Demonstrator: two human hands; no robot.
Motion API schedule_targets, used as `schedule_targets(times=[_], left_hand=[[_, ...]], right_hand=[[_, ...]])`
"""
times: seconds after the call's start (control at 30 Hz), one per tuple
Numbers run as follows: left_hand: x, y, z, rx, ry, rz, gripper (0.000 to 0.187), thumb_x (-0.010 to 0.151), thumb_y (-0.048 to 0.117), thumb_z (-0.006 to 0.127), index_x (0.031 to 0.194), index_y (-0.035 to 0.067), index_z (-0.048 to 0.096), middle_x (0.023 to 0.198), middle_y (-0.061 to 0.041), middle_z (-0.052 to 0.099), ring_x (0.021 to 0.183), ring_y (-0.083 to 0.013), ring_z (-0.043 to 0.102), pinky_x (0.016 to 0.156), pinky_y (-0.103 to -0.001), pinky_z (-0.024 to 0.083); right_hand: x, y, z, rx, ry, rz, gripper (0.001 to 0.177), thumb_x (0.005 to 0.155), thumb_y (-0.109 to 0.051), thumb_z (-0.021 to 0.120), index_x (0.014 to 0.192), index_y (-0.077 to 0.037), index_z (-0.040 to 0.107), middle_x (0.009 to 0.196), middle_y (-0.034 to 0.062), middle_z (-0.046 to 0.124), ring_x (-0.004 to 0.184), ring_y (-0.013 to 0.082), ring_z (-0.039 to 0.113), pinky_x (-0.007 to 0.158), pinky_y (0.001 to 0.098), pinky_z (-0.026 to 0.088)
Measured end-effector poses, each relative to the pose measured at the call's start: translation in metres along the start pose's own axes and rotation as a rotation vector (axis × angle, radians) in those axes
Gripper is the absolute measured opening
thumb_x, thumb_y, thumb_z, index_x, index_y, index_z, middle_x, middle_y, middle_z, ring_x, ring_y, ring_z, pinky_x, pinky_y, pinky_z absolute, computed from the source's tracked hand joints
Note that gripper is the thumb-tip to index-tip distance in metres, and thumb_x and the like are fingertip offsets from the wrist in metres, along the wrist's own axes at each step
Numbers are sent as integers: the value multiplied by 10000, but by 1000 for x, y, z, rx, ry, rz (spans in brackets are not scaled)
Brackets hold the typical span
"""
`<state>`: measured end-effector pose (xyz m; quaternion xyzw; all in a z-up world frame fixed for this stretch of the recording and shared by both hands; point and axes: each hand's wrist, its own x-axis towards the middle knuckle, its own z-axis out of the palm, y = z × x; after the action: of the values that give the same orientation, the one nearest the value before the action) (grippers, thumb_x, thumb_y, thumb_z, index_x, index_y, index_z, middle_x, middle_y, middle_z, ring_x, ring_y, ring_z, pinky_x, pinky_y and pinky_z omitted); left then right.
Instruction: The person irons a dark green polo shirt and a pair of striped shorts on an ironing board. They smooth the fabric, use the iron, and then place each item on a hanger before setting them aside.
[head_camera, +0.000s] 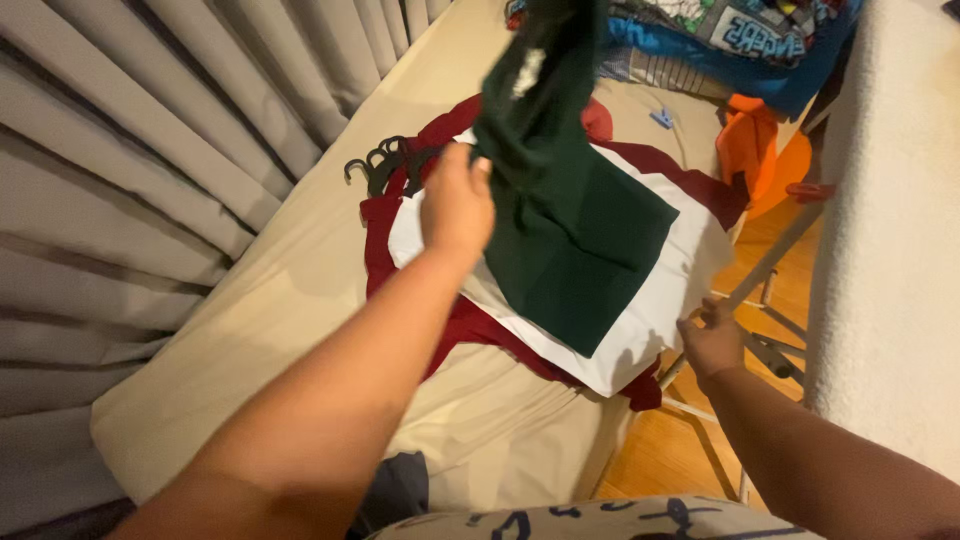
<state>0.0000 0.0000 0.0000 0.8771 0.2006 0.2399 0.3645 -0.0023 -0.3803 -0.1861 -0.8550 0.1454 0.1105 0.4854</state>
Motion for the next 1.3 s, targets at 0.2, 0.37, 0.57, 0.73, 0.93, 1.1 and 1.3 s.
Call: schedule_targets(times=[0.2, 0.37, 0.57, 0.73, 0.93, 1.1, 1.3], left_hand=[[-42, 78, -4, -157, -116, 35, 301, 974, 254, 628, 1203, 59, 620, 1054, -238, 716, 1009, -477, 654, 829, -541, 514], [-46, 127, -10, -314, -122, 217, 365, 972, 295, 642, 1213, 21, 635, 1113, -243, 713, 1079, -449, 665, 893, -481, 540], [-7, 124, -35, -498, -190, 44, 458, 969, 329, 629, 1280, -5, 593, 1181, -192, 712, 1096, -321, 700, 920, -408, 537], [36, 49, -22, -477, -248, -167, 395, 952, 321, 608, 1244, 60, 664, 1127, -143, 765, 1031, -269, 701, 884, -392, 543], [98, -129, 3, 97, -28, -323, 458, 990, 388, 638, 1330, 89, 576, 1262, -200, 686, 1154, -334, 673, 1005, -442, 515], [54, -238, -16, 2, 189, -499, 631, 1017, 371, 597, 1500, 60, 336, 1337, -316, 580, 1208, -438, 601, 1033, -471, 466], [-121, -278, 0, 209, -134, -646, 562, 1011, 487, 521, 1363, 49, 504, 1250, -271, 658, 1163, -436, 637, 1004, -507, 495]], right_hand=[[10, -1, -10, -35, -65, 41, 648, 930, -135, 674, 1520, -24, 431, 1488, 234, 519, 1325, 374, 539, 1069, 410, 458], [43, 50, -27, 9, -72, -78, 648, 923, -157, 680, 1493, 4, 418, 1518, 189, 552, 1338, 337, 540, 1081, 396, 431], [33, 52, -24, -212, -61, -52, 656, 885, -197, 737, 1483, -37, 519, 1432, 259, 588, 1293, 373, 598, 1038, 425, 497], [33, 35, -15, -208, -101, -50, 642, 902, -190, 718, 1486, -38, 499, 1487, 229, 557, 1339, 368, 548, 1080, 431, 456], [11, -8, 4, -162, -207, 117, 683, 907, -170, 699, 1529, -96, 426, 1543, 198, 474, 1360, 365, 535, 1083, 442, 490], [-12, -33, 19, -199, -344, 143, 676, 921, -173, 670, 1538, -136, 396, 1576, 159, 441, 1372, 345, 514, 1052, 450, 511], [-13, 2, 53, -336, -493, 53, 649, 907, -200, 690, 1505, -93, 462, 1537, 175, 504, 1356, 332, 554, 1094, 408, 476]])
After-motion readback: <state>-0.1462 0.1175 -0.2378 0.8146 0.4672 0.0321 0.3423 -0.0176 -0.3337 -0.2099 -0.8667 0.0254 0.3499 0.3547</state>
